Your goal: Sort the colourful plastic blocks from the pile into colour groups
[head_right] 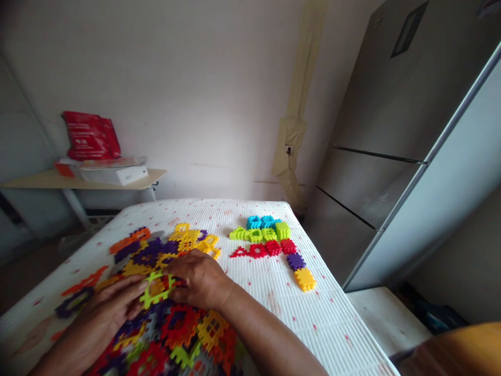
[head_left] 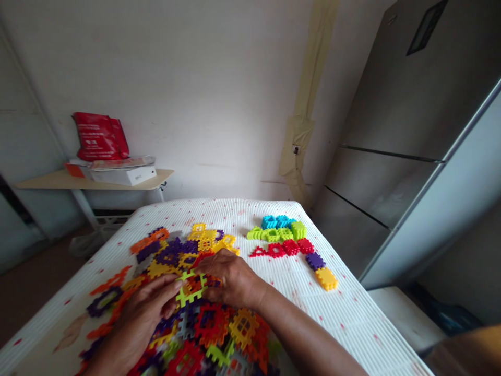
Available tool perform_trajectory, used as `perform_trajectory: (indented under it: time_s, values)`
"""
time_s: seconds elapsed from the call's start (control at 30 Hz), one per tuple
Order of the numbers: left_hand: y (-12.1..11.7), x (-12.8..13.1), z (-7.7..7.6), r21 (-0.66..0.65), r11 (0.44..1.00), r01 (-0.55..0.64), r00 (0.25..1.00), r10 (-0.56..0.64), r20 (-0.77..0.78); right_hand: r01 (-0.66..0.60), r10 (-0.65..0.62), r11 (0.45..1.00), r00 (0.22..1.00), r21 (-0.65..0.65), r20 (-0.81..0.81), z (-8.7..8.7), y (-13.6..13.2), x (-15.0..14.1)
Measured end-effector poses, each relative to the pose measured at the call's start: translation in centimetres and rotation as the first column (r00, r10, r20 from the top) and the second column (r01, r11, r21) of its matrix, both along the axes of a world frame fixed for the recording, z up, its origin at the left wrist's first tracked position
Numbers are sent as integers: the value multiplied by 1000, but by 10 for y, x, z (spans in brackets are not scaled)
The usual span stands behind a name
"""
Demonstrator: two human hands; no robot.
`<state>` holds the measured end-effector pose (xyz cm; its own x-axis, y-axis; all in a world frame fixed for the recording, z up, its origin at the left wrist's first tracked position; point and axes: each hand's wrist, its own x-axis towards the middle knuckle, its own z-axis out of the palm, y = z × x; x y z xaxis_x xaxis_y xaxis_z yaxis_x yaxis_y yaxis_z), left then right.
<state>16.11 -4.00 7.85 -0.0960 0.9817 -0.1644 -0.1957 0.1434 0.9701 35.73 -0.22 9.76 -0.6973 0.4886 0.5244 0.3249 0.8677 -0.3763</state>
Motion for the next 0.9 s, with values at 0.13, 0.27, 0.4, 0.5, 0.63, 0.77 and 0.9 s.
perform_trajectory:
  time_s: [0.13,0.27,0.4,0.5,0.63,0.77,0.9]
  values:
    - [3,-3,-3,-12,998,-60,997,60,38,172,-173,985,985,-17,-29,-4,-4,-4]
    - [2,-2,-1,13,994,-112,993,111,33,305,-306,951,952,-51,-13,-5,-12,-11]
    - [-1,4,3,19,993,-115,992,113,60,328,-328,945,945,-15,3,-6,-18,-17]
    - [-1,6,4,8,990,-141,987,140,84,320,-321,947,947,9,9,-7,-18,-18]
    - [1,7,3,-8,988,-155,981,155,114,328,-329,944,944,44,13,-6,-18,-19]
    - [1,8,3,-16,987,-161,977,162,138,320,-321,947,947,31,16,-5,-19,-20]
    - [0,9,5,-25,986,-165,974,167,152,331,-331,943,944,19,5,-6,-20,-20]
